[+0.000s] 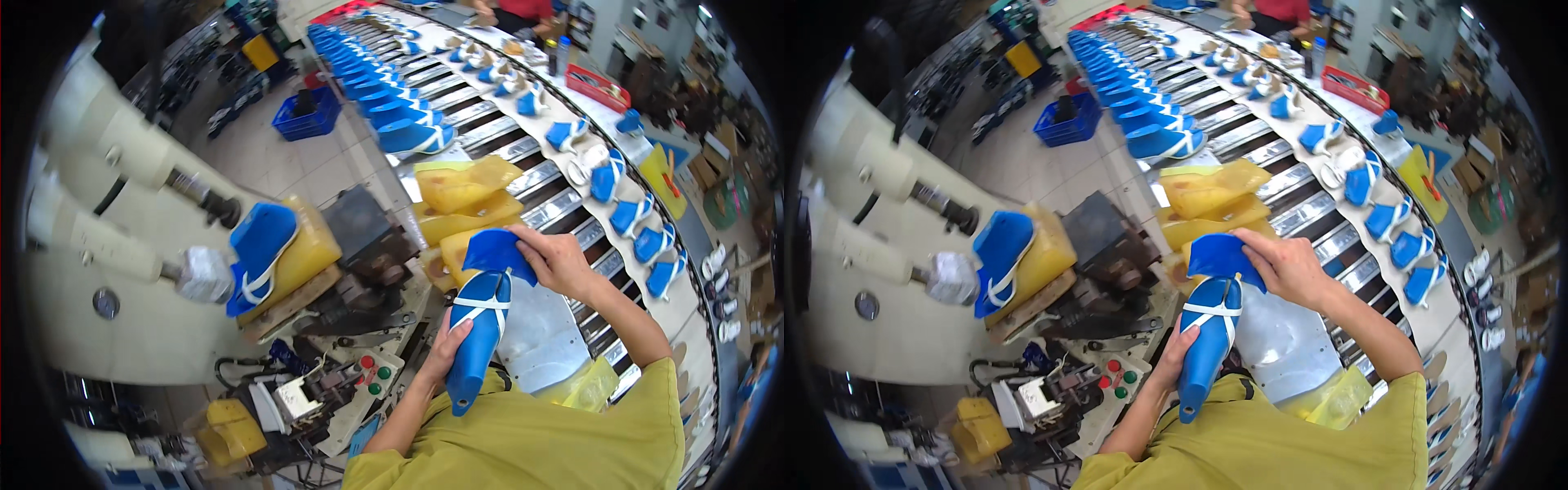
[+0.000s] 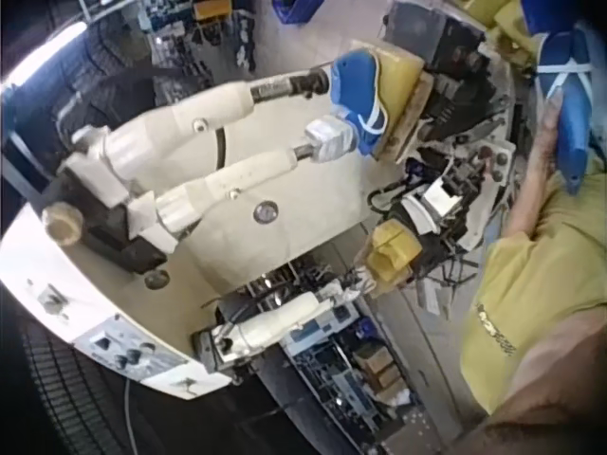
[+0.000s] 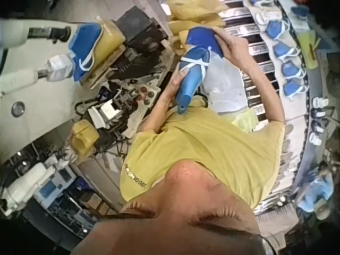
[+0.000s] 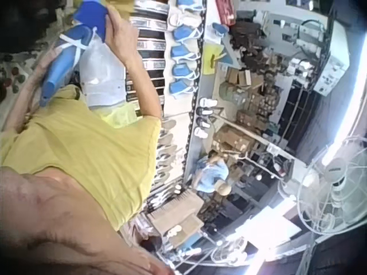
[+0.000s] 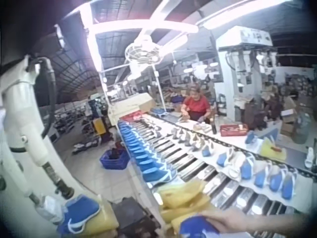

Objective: The person places blue slipper uppers onto yellow molds on a machine, presses a button to activate the machine, removes the assembled slippers, and places them on a conveyor belt. The person repeats this process for multiple units.

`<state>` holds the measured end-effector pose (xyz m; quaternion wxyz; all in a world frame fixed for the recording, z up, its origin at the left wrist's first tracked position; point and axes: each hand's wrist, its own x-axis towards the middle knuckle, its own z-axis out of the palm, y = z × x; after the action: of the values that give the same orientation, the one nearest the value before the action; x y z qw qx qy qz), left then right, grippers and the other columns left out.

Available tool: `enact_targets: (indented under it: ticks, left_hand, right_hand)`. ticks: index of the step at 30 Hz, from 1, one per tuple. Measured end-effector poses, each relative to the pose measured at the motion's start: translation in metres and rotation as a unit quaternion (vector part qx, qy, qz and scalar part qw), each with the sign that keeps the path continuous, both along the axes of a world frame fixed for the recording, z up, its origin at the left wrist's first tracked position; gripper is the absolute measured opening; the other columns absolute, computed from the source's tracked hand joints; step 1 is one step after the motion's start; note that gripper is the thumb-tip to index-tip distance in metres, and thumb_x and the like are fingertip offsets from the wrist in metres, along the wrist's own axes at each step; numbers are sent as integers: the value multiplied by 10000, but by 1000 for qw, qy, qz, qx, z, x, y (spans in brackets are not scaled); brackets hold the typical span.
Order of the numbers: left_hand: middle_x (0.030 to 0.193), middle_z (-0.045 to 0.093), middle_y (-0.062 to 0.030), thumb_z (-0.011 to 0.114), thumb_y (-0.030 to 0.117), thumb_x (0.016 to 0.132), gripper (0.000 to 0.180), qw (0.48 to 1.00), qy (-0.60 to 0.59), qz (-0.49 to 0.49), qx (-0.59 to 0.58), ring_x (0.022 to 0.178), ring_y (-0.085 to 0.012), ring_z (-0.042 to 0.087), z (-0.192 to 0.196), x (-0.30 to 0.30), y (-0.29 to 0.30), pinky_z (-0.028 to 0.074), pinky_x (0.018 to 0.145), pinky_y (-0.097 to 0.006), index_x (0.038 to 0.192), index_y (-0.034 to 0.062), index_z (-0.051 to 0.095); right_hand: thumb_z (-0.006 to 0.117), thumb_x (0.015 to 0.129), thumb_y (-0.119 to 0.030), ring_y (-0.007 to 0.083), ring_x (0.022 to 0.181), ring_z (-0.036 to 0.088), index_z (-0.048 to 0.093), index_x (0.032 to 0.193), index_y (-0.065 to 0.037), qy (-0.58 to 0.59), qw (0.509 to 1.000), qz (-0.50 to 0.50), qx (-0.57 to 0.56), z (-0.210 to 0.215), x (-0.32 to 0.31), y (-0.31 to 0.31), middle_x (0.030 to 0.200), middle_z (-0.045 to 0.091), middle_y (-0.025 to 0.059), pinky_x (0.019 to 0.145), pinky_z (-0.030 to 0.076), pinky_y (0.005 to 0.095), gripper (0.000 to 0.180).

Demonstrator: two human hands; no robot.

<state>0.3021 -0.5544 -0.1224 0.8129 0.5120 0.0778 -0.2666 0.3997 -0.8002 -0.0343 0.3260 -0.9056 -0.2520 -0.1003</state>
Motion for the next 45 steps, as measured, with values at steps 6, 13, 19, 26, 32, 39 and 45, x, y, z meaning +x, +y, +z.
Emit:
enact_targets:
  ticks: [6,13,19,26,32,39,45]
  left_hand:
    - [1196,568,-107,658,400,909,628,991,-77,78,76,1037,-159,566,35,-50,65,472,886,-287,1362,33,424]
    - [1317,502,-138,646,426,927,748,951,-136,228,160,1181,-190,506,84,-139,122,411,1003,-299,1448,-6,327]
    - [1455,427,-140,430,650,957,795,837,-82,436,-319,1199,-298,549,132,-207,151,446,1066,-481,1495,78,304]
    - [1533,380,-84,210,637,1008,757,793,-206,482,-310,1422,-241,340,144,-252,201,269,1176,-417,1541,101,251]
    - [1490,436,-101,262,536,1044,660,852,-226,426,-204,1397,-204,385,99,-282,252,231,1181,-419,1509,69,304]
    - [1299,609,-97,488,77,1015,300,829,-208,484,190,1216,-139,550,32,-352,272,405,1047,-277,1292,-15,558]
    - [1209,653,-115,511,41,1002,255,769,-87,584,245,1150,-162,614,-46,-408,288,464,997,-283,1241,-20,580]
  right_hand:
    - [581,942,-116,372,698,674,602,1252,-88,21,985,166,33,8,-23,89,878,703,179,624,541,444,311]
    - [548,899,50,269,913,684,491,1381,-36,-122,956,253,89,45,-76,192,1042,670,180,732,518,346,493]
    - [857,714,-396,335,1052,599,76,1585,-146,40,839,480,254,39,-159,234,1221,537,217,882,477,426,1196]
    - [857,644,-106,372,1010,635,547,1263,-39,-79,874,411,248,88,-252,348,1187,576,259,831,522,422,695]
    - [798,697,-66,327,961,658,628,1133,24,-42,893,400,202,144,-264,415,1072,634,193,844,520,375,477]
    - [786,756,-126,290,902,682,646,1119,-2,-54,882,439,164,143,-261,483,1081,649,145,784,547,352,409]
    - [787,780,-148,290,954,672,639,1142,-8,-47,866,461,189,100,-253,523,1118,642,155,813,543,361,415]
